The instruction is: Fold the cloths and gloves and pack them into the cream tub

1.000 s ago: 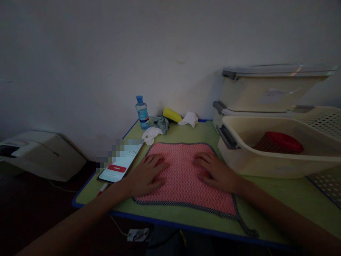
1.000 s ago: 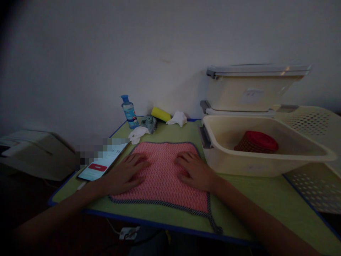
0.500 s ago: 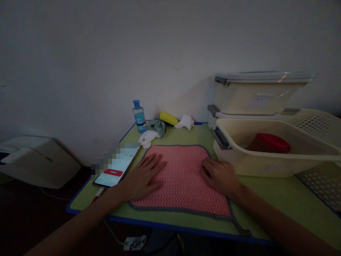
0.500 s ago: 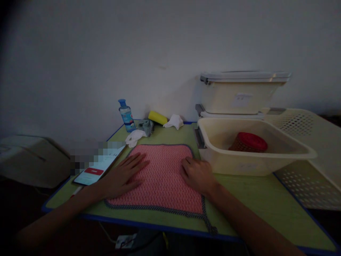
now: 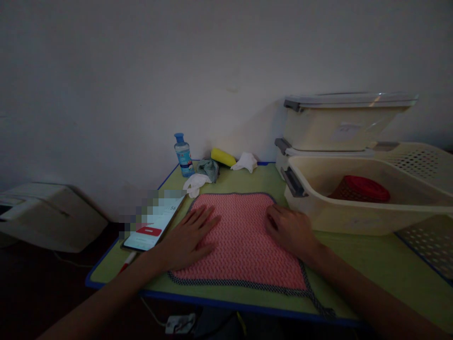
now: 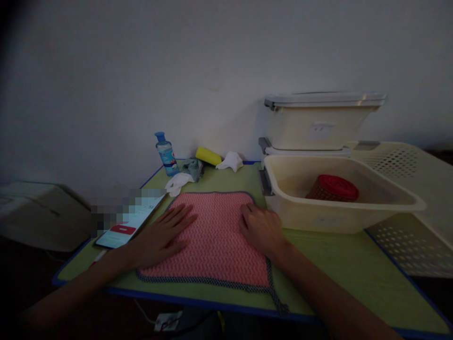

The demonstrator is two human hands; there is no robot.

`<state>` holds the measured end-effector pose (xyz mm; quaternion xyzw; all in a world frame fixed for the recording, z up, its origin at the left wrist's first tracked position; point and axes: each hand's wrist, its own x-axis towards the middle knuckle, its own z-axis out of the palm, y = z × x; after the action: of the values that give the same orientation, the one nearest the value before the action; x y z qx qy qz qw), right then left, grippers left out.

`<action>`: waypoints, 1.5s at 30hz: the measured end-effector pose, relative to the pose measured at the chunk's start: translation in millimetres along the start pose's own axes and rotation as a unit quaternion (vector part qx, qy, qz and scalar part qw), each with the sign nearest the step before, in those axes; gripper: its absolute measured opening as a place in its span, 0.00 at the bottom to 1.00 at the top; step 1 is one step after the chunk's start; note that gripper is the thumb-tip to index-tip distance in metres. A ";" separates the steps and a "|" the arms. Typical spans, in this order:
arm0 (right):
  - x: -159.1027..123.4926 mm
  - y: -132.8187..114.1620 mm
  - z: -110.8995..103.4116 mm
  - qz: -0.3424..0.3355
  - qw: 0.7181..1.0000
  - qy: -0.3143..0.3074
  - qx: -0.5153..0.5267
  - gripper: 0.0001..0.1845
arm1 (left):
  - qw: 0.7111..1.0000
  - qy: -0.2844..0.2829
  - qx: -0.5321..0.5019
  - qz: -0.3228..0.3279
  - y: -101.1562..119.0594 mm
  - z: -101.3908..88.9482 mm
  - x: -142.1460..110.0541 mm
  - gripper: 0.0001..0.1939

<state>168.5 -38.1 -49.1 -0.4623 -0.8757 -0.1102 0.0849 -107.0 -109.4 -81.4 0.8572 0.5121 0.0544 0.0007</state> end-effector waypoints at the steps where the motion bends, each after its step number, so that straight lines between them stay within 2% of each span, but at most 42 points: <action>1: -0.4 1.1 -0.2 0.002 1.000 0.000 0.008 0.12 | 1.000 -0.004 0.000 -0.001 0.9 -0.7 -1.6 0.32; 5: 1.8 4.3 -2.5 -0.016 0.995 0.014 0.098 0.11 | 1.000 -0.023 -0.003 -0.017 5.3 -7.8 -3.8 0.33; 9: 16.2 -10.9 -0.9 -0.087 0.976 0.031 0.198 0.17 | 0.999 0.001 0.006 -0.051 10.9 -17.1 17.6 0.28; 12: 30.5 -31.7 11.0 -0.137 0.971 0.007 0.196 0.27 | 0.998 0.035 0.019 -0.056 14.4 -13.1 44.7 0.25; 15: 38.8 -44.5 25.9 -0.160 0.973 -0.034 0.163 0.28 | 0.998 0.030 0.012 -0.047 15.4 -0.5 62.8 0.25; 21: 36.0 -34.3 32.1 -0.070 0.988 -0.086 0.108 0.31 | 0.992 0.032 0.006 -0.125 9.1 10.7 57.6 0.28; 24: 34.8 -26.1 33.5 -0.041 0.990 -0.087 0.101 0.35 | 0.987 0.046 0.002 -0.155 3.3 12.6 52.1 0.31; 29: 33.0 -18.5 36.0 -0.008 0.993 -0.075 0.090 0.36 | 0.984 0.062 -0.002 -0.166 -2.2 15.6 48.6 0.33; 34: 29.3 -13.7 28.0 0.027 0.991 -0.109 0.080 0.36 | 0.983 0.037 -0.002 -0.182 -4.6 11.7 48.1 0.34; 38: 28.7 -12.7 22.4 0.024 0.990 -0.112 0.085 0.34 | 0.984 0.030 -0.001 -0.177 -6.0 7.7 47.7 0.33; 40: 24.7 -13.4 18.9 0.001 0.992 -0.098 0.080 0.33 | 0.987 0.040 -0.003 -0.153 -3.9 2.8 42.1 0.32; 42: 15.1 -14.4 13.2 -0.054 0.992 -0.076 0.087 0.33 | 0.994 0.050 -0.006 -0.099 1.4 -5.5 30.8 0.31; 45: -8.1 -15.2 1.1 -0.162 0.977 -0.060 0.127 0.37 | 0.999 0.029 -0.026 -0.002 13.3 -20.6 6.5 0.31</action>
<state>160.3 -52.6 -53.9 -0.3059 -0.9492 0.0176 0.0713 -94.2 -111.2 -59.6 0.8541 0.5118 0.0927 0.0086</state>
